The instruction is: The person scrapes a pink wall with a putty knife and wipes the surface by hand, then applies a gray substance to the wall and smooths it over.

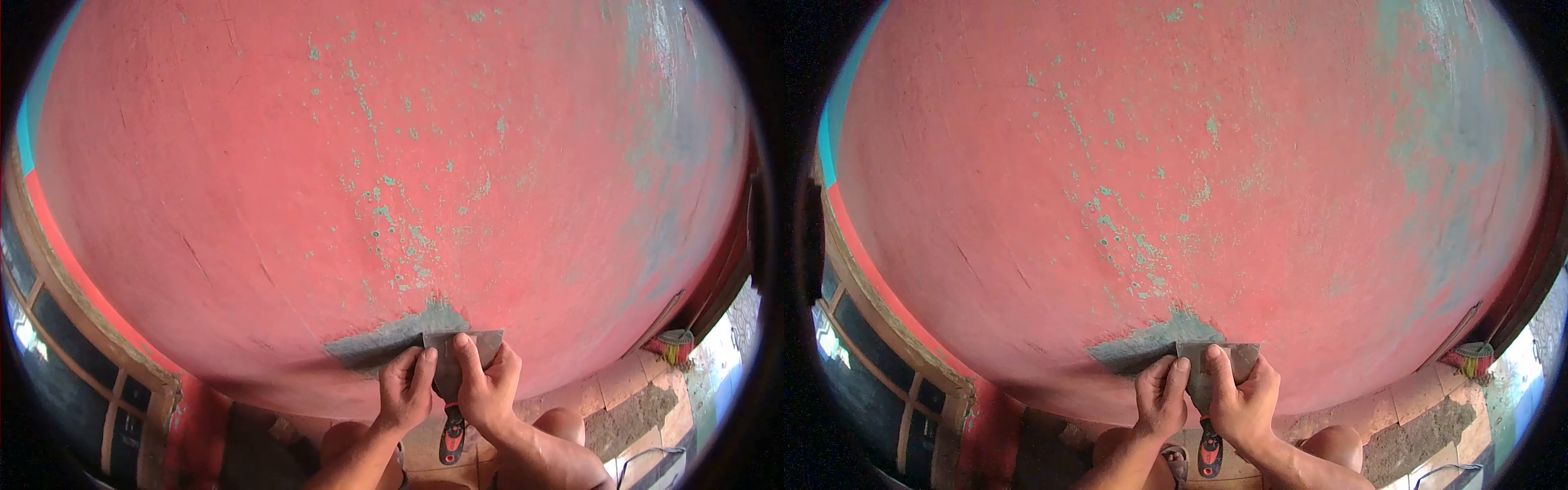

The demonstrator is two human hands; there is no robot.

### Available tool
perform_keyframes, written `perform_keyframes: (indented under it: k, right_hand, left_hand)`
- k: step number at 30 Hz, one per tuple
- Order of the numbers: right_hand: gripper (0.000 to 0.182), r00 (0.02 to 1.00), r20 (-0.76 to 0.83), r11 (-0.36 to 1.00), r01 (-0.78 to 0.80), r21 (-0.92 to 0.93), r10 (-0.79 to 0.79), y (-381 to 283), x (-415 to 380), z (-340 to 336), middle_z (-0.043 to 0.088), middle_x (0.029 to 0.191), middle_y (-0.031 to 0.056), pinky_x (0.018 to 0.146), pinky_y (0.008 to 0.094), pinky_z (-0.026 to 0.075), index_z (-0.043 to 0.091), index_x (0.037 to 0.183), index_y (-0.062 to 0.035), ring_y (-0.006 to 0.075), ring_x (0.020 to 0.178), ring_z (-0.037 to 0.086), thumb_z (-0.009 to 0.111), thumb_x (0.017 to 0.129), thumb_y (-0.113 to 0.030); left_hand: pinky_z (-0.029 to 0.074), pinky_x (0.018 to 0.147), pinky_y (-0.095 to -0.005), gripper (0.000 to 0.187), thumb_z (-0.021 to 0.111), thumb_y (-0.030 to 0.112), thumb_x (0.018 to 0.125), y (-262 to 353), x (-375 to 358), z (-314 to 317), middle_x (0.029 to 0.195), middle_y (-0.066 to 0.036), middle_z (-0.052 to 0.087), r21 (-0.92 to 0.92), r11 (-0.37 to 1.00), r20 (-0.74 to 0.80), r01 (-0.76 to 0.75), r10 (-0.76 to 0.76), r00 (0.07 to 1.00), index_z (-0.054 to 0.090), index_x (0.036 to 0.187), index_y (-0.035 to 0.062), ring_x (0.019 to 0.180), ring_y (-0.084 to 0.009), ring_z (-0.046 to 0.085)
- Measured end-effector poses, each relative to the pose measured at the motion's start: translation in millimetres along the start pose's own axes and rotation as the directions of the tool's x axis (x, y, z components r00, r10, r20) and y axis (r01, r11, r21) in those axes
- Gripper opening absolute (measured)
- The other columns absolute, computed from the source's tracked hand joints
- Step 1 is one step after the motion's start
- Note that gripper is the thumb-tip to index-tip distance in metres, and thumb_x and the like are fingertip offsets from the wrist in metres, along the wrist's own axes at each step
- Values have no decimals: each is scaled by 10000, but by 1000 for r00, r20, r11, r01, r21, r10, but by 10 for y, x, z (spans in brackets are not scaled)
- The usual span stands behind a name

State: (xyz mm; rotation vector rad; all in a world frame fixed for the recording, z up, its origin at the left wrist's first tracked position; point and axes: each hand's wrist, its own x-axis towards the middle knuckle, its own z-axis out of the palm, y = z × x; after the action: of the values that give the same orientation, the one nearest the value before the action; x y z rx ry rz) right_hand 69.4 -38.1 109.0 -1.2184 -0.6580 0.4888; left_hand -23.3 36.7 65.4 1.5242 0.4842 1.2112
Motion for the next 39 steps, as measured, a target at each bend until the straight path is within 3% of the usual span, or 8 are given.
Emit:
perform_keyframes:
  k: [2,5,8,14,39]
  right_hand:
    - [259,1000,-9,1000,-2,10,2,11,10,1,639,767,-1,609,254,455,641,871,39,56,718,528,660,995,-187]
    - [265,1000,-11,1000,-25,17,25,-36,-8,10,638,769,-4,613,253,455,641,872,36,54,722,527,657,998,-196]
    - [268,999,-16,998,51,45,-50,120,-6,34,636,758,-7,598,249,450,641,874,36,54,705,525,654,1000,-200]
    - [276,1000,5,999,-30,38,29,29,-2,8,633,728,-11,564,255,448,641,869,30,55,673,525,658,999,-212]
    - [299,1000,-16,1000,2,16,-2,52,-5,14,621,710,-12,558,254,437,633,843,31,50,667,518,655,999,-223]
  left_hand:
    - [340,560,-230,329,541,172,1056,24,19,-28,683,78,463,66,998,14,-15,14,1000,550,765,20,682,-16,386]
    - [337,550,-232,333,547,172,1053,19,10,13,674,73,456,2,1000,-19,10,-10,1000,539,757,21,674,-16,382]
    - [341,552,-232,329,549,174,1053,6,1,-15,677,72,461,60,998,-15,-35,36,999,542,763,18,675,-18,385]
    - [350,563,-235,312,547,179,1055,-39,-2,-18,688,74,475,14,1000,-7,-11,11,1000,571,793,12,685,-21,395]
    - [325,557,-227,340,542,181,1060,-28,-33,-8,688,87,453,-2,1000,-12,9,-9,1000,542,753,34,677,-15,380]
